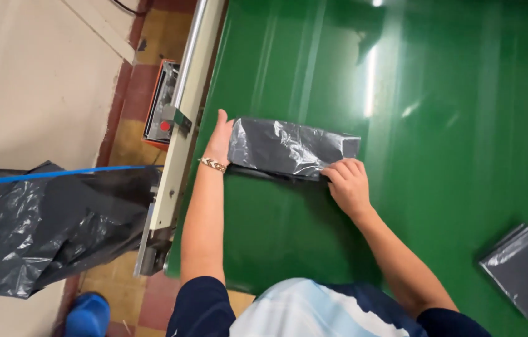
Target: The person is picking up newly manufactured plastic bags from a conveyor belt, folding them neatly, and stacking them into a red plastic crate.
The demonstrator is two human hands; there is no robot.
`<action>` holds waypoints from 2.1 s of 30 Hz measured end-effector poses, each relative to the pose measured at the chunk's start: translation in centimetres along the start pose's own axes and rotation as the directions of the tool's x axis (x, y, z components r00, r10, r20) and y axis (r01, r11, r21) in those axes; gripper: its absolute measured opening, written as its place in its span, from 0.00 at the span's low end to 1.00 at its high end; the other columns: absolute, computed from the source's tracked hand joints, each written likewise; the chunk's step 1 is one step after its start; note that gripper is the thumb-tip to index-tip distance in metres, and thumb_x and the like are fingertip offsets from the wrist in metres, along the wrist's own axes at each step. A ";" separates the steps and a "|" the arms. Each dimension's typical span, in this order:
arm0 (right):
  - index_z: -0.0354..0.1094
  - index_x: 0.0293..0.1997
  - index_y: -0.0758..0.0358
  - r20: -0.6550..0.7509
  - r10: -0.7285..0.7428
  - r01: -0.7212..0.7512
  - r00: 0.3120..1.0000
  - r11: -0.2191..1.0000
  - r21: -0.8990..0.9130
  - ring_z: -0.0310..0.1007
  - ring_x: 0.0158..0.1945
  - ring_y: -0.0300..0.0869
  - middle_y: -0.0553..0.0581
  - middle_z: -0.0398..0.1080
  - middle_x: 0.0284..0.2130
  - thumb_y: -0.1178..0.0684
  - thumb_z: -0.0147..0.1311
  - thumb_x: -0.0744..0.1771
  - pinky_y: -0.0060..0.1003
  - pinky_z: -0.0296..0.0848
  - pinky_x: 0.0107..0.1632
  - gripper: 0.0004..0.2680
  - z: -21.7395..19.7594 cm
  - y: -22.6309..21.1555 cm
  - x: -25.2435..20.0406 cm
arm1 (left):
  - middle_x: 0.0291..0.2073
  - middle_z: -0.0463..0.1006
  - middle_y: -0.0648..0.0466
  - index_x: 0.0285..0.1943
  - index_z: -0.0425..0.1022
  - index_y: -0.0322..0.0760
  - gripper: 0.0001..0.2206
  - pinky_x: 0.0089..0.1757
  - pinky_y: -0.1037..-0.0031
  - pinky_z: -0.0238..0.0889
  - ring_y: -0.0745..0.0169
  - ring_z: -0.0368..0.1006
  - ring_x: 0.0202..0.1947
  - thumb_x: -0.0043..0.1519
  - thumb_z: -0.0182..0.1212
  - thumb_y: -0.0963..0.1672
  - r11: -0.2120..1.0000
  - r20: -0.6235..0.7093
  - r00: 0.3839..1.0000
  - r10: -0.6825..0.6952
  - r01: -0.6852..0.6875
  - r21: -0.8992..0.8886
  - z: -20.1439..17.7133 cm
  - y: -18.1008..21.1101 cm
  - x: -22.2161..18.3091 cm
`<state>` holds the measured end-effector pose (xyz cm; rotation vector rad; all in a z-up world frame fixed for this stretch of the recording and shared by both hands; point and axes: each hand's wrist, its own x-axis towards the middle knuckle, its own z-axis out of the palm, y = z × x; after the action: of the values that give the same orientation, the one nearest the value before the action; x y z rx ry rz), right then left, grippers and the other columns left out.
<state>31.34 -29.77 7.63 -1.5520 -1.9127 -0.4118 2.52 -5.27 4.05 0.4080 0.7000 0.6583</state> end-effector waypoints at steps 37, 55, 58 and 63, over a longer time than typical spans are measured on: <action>0.67 0.52 0.58 0.751 0.660 -0.605 -0.004 -0.600 0.524 0.79 0.36 0.50 0.59 0.71 0.41 0.47 0.50 0.69 0.47 0.82 0.39 0.10 4.6 -4.5 -6.9 | 0.36 0.81 0.51 0.44 0.69 0.45 0.26 0.47 0.61 0.71 0.50 0.78 0.46 0.53 0.63 0.63 -0.403 0.166 0.977 0.137 -0.098 0.910 14.0 -6.9 -5.3; 0.44 0.73 0.58 -0.189 0.929 -0.648 0.318 0.359 0.672 0.71 0.51 0.44 0.61 0.69 0.50 0.60 0.59 0.66 0.41 0.74 0.55 0.28 -30.0 1.5 -18.6 | 0.34 0.80 0.47 0.43 0.68 0.48 0.12 0.39 0.51 0.71 0.35 0.77 0.37 0.62 0.60 0.53 -0.138 0.579 0.783 0.228 -0.563 0.815 35.1 -32.1 -14.1; 0.41 0.74 0.57 -0.221 0.940 -0.766 0.261 0.341 0.544 0.77 0.37 0.46 0.61 0.74 0.38 0.62 0.58 0.67 0.37 0.77 0.39 0.29 -31.6 7.1 -25.4 | 0.31 0.80 0.47 0.43 0.64 0.50 0.14 0.39 0.52 0.71 0.38 0.79 0.37 0.65 0.52 0.56 -0.144 0.518 0.835 0.184 -0.499 0.855 39.2 -39.9 -12.4; 0.45 0.72 0.59 -0.197 0.948 -0.872 0.249 0.308 0.380 0.75 0.32 0.47 0.58 0.74 0.32 0.59 0.61 0.65 0.41 0.75 0.34 0.29 -32.2 12.4 -31.9 | 0.30 0.80 0.46 0.45 0.62 0.48 0.15 0.38 0.51 0.72 0.39 0.80 0.34 0.67 0.45 0.56 -0.347 0.525 0.837 0.155 -0.451 0.822 40.3 -48.2 -8.9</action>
<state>55.40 -70.06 9.43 -1.9565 -0.4288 0.0356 45.69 -51.48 9.96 2.4121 0.7942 0.3547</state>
